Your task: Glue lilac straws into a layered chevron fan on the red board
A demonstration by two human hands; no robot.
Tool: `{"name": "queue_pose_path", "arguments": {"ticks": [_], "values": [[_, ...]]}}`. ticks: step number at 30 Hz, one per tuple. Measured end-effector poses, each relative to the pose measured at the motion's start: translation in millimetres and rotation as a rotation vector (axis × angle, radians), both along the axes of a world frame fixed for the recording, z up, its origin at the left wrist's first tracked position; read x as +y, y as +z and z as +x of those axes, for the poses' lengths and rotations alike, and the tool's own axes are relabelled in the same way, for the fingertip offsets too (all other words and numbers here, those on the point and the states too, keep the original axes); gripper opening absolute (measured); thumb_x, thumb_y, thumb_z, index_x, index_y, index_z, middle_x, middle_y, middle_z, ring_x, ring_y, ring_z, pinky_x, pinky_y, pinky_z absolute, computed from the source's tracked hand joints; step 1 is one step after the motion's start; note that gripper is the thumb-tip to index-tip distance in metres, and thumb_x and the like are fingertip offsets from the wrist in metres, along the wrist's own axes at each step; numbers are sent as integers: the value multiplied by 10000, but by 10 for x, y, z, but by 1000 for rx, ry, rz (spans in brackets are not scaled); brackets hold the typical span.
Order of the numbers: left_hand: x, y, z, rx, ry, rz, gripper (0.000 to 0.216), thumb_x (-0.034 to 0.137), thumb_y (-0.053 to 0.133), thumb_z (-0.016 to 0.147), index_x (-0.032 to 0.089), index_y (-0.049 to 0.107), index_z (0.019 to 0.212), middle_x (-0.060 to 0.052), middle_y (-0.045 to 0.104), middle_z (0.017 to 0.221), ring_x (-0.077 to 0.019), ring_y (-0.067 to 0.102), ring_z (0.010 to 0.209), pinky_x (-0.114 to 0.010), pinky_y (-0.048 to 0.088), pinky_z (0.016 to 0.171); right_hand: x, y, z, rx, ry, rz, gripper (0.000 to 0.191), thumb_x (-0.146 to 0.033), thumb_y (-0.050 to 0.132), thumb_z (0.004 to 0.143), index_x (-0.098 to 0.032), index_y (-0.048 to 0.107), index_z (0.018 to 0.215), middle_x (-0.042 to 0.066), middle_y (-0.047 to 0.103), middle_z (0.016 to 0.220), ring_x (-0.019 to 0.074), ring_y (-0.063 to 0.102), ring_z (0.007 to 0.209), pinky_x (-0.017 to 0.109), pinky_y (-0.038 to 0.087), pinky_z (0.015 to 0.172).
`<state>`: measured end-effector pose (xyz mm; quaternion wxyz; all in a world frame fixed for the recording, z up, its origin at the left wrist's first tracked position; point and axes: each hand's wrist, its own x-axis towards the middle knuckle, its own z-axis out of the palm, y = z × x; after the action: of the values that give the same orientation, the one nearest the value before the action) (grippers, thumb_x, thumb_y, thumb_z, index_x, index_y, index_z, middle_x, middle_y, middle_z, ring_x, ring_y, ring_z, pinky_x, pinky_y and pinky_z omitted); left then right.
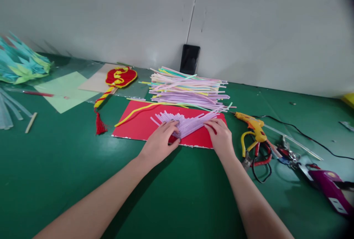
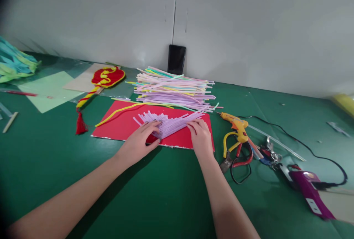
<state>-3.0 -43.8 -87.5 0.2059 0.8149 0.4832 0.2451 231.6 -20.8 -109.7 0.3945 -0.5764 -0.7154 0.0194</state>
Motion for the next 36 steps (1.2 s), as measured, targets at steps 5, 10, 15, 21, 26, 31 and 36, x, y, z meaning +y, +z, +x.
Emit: {"name": "queue_pose_path", "arguments": {"ticks": [5, 10, 15, 21, 26, 31, 36], "values": [[-1, 9, 9, 3, 3, -4, 104, 239, 543, 838, 213, 523, 937, -50, 518, 1332, -218, 447, 1255, -446, 347, 1069, 5, -22, 8, -8, 17, -13, 187, -220, 516, 864, -210, 702, 860, 67, 645, 927, 199, 599, 883, 358, 483, 837], [3, -3, 7, -3, 0, 10, 99, 239, 541, 840, 212, 520, 933, -51, 520, 1330, -218, 450, 1253, -448, 349, 1068, 3, -13, 3, -3, 3, 10, 155, -248, 548, 852, -210, 698, 864, 60, 652, 924, 193, 608, 875, 349, 490, 813], [6, -10, 1, 6, 2, 0, 108, 260, 534, 845, 213, 521, 941, -50, 514, 1339, -224, 436, 1265, -451, 336, 1078, 5, 3, -14, -14, -8, 15, 146, -262, 561, 844, -203, 694, 836, 62, 647, 900, 192, 612, 854, 344, 497, 789], [-4, 7, 1, 4, 0, 3, 104, 251, 533, 843, 213, 522, 939, -50, 515, 1336, -220, 443, 1259, -443, 340, 1076, 2, -6, -31, -23, -8, 25, 138, -254, 551, 847, -212, 681, 825, 59, 639, 890, 198, 602, 869, 349, 490, 806], [-3, 12, 4, 1, -3, -2, 108, 256, 532, 845, 211, 524, 943, -55, 511, 1340, -225, 439, 1264, -447, 335, 1076, 4, -13, -27, -31, 5, 30, 128, -249, 551, 848, -210, 672, 831, 59, 634, 891, 196, 596, 860, 347, 485, 805], [-3, 17, 0, -4, -3, -5, 105, 251, 533, 843, 214, 529, 940, -54, 515, 1335, -222, 441, 1262, -445, 344, 1070, 7, -11, -28, -34, 3, 25, 121, -258, 552, 847, -214, 663, 825, 56, 631, 881, 196, 594, 856, 346, 480, 797], [-1, 11, 1, -10, -3, 5, 105, 243, 535, 837, 213, 535, 938, -56, 520, 1328, -232, 449, 1254, -464, 367, 1048, 12, -3, -26, -11, 21, -2, 97, -234, 561, 836, -208, 651, 810, 56, 626, 875, 195, 591, 848, 345, 481, 787]]}}
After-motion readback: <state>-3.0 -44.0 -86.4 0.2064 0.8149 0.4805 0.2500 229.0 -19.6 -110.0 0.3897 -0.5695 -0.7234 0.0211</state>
